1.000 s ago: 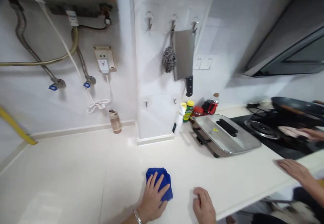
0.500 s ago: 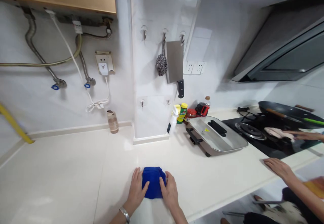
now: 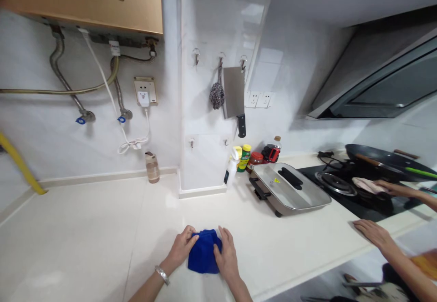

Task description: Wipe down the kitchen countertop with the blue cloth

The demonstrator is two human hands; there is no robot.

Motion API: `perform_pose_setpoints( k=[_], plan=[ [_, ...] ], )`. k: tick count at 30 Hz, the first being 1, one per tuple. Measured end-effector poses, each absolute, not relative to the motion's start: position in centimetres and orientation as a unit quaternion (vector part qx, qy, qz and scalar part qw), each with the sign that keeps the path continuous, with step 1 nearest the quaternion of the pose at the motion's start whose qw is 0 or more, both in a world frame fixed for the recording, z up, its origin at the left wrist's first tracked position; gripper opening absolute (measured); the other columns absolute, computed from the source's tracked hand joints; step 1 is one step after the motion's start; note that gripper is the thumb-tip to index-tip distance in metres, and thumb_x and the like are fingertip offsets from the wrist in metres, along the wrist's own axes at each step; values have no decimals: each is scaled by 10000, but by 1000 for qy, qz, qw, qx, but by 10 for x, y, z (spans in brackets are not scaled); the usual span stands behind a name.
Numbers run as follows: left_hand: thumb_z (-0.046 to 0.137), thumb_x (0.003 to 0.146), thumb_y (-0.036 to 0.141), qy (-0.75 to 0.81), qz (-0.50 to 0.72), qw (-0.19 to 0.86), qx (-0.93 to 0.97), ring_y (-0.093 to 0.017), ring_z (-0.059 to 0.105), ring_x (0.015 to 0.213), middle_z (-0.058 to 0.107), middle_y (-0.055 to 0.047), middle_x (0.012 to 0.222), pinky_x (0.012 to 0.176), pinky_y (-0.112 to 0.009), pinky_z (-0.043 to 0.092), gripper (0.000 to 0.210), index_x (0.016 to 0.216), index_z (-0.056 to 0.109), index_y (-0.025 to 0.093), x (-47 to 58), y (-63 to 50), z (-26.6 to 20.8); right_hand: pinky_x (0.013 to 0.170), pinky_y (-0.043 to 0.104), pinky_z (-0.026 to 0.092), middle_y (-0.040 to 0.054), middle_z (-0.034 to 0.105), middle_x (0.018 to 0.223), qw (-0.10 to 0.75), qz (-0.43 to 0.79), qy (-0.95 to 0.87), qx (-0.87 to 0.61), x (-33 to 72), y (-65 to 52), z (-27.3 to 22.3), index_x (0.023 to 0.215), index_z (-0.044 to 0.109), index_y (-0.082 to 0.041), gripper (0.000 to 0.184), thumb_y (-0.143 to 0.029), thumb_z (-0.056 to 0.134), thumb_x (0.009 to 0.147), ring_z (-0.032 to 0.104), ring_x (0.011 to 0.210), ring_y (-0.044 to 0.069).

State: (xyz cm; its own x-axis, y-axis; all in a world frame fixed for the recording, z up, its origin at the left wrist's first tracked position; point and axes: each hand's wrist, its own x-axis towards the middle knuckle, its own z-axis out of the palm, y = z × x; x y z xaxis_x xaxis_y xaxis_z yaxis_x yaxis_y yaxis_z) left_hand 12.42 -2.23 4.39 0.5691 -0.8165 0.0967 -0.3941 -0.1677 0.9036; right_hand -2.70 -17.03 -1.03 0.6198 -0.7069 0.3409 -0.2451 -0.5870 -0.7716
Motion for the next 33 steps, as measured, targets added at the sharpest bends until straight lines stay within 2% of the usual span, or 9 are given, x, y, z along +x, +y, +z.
perform_pose_setpoints(
  k=[3,6,9,11,14,17,22,25,33],
  plan=[
    [518,911,446,-450,-260,498,694,-118,493,637,539,66,679,636,-242,381,217,947,555,235,121,-20,64,1173,542,333,123,476,1487,325,-301,192,-875,-27,-165,13,1449,439,-202,623,-378,509,855,380,1417,295],
    [546,901,425,-473,-296,498,663,-115,508,665,572,60,700,651,-234,385,202,950,577,231,117,-19,79,1157,537,331,92,640,1300,350,-203,132,-905,-29,-160,40,1292,592,-226,502,-269,506,799,526,1282,277],
    [551,894,416,-472,-307,505,654,-101,453,610,523,74,645,602,-226,350,201,927,577,219,117,-19,84,894,383,514,57,723,1002,384,-147,133,-902,-33,-159,59,1066,678,-218,330,-263,495,795,658,933,218],
    [556,885,416,-463,-302,516,655,-93,410,566,479,85,607,563,-223,320,208,908,573,210,120,-22,86,703,304,505,24,701,834,380,-144,143,-902,-36,-163,68,893,682,-220,200,-302,518,815,640,762,187],
    [578,867,425,-454,-278,538,654,-91,390,534,436,92,570,534,-224,304,222,872,572,203,130,-36,99,672,298,468,10,639,743,350,-167,159,-908,-33,-177,86,735,643,-220,182,-352,559,829,601,712,181],
    [577,875,445,-454,-238,570,642,-107,486,590,517,73,620,595,-232,383,234,899,575,211,140,-59,134,777,337,477,43,614,861,316,-227,179,-903,-24,-196,119,910,672,-222,230,-391,517,892,593,828,205],
    [584,892,479,-484,-215,607,593,-166,676,893,724,-19,960,836,-288,500,276,996,582,223,142,-74,191,836,330,497,63,591,963,276,-358,165,-877,-23,-202,170,1110,630,-228,252,-364,490,950,591,904,197],
    [581,914,461,-516,-244,580,581,-179,684,990,735,-36,1062,905,-303,506,265,1034,608,225,132,-49,177,812,321,512,63,601,973,272,-365,138,-879,-41,-183,153,1145,621,-241,252,-274,486,935,604,907,197],
    [589,911,330,-541,-340,369,675,-201,656,1055,725,-21,1088,960,-321,479,152,1035,640,261,92,52,57,796,358,527,79,665,958,368,-162,140,-905,-100,-103,16,981,683,-237,203,-238,526,851,634,910,235]
  ],
)
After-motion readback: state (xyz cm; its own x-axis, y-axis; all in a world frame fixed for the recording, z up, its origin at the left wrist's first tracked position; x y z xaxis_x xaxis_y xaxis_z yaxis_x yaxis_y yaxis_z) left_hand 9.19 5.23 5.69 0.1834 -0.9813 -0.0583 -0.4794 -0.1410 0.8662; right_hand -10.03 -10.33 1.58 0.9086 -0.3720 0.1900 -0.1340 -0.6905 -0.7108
